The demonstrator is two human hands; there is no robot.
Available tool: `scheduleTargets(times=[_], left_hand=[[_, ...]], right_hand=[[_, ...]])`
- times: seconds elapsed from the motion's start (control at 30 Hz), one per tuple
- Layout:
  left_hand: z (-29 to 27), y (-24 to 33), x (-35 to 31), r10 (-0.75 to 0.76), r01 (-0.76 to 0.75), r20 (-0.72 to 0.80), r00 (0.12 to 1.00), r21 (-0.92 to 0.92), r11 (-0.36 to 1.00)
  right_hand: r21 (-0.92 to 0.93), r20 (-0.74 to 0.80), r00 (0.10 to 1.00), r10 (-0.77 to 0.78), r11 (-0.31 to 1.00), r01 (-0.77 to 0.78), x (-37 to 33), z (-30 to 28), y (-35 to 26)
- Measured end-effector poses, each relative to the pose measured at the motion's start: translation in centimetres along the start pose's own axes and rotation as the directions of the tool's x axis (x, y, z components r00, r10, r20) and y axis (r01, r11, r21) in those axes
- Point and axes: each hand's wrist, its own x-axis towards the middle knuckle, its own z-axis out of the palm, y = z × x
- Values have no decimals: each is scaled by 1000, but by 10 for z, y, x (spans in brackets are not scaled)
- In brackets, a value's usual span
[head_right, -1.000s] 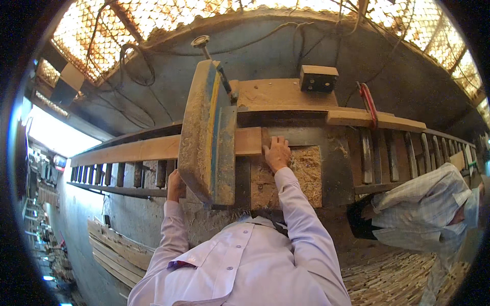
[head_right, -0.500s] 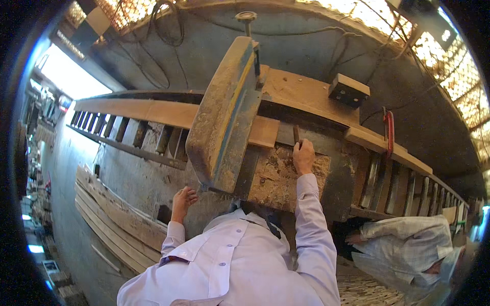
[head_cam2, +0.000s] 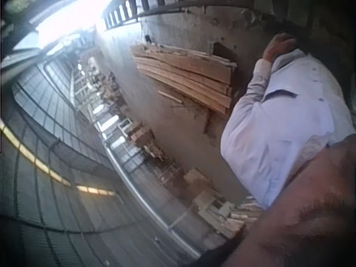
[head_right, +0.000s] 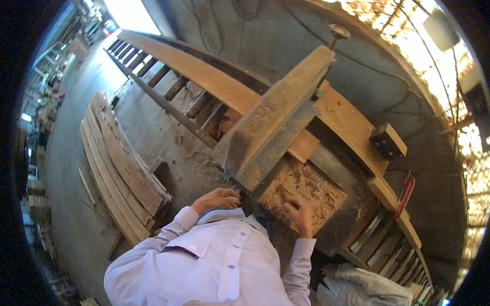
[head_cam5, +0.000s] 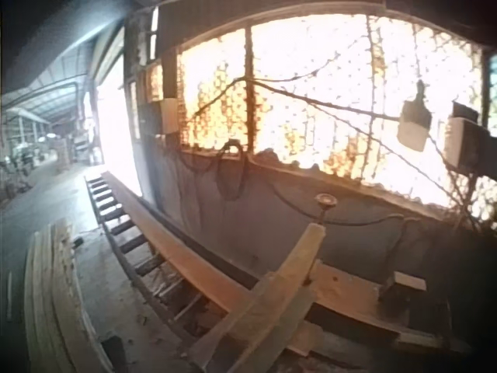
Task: The person cuts wooden planks into smaller pieces using a cutting machine, retrieves another plank from a stack on the floor, and feeds it into the machine to cut more segments.
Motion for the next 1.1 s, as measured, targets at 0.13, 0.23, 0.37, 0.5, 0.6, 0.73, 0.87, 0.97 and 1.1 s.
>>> scheduleTargets(times=[0.13, 0.23, 0.37, 0.5, 0.6, 0.73, 0.87, 0.97, 1.1], left_hand=[[38, 10, 3, 75, -18, 133, 988, -387, 922], [37, -8, 7, 86, -58, 26, 996, -543, 838], [2, -32, -2, -17, -74, -133, 991, -651, 756], [-57, -66, -16, -30, -149, -237, 971, -697, 701], [-130, -97, -2, 11, -69, -370, 929, -142, 987], [-302, -194, 41, 318, -95, -546, 775, 396, 913], [-304, -52, 93, 24, -423, -863, 505, -224, 878], [-354, -34, 50, 186, -351, -910, 370, 48, 935], [-288, 89, 60, 346, -384, -847, 404, 187, 904]], right_hand=[[-58, 286, 958, 32, 998, -16, -2, 73, -33], [-137, 353, 932, -85, 980, 142, 18, 110, -57], [13, 403, 914, -46, 999, 45, 23, 131, -91], [134, 362, 932, -33, 991, -16, 21, 130, -69], [234, 163, 981, 105, 962, -142, 8, 108, -57], [240, -149, 981, 123, 967, -85, -2, 75, -42], [6, -610, 788, 83, 995, -100, -21, 2, 3], [-90, -773, 634, 22, 986, -144, -27, -44, 19], [-258, -913, 398, -90, 882, -393, -80, -70, 50]])
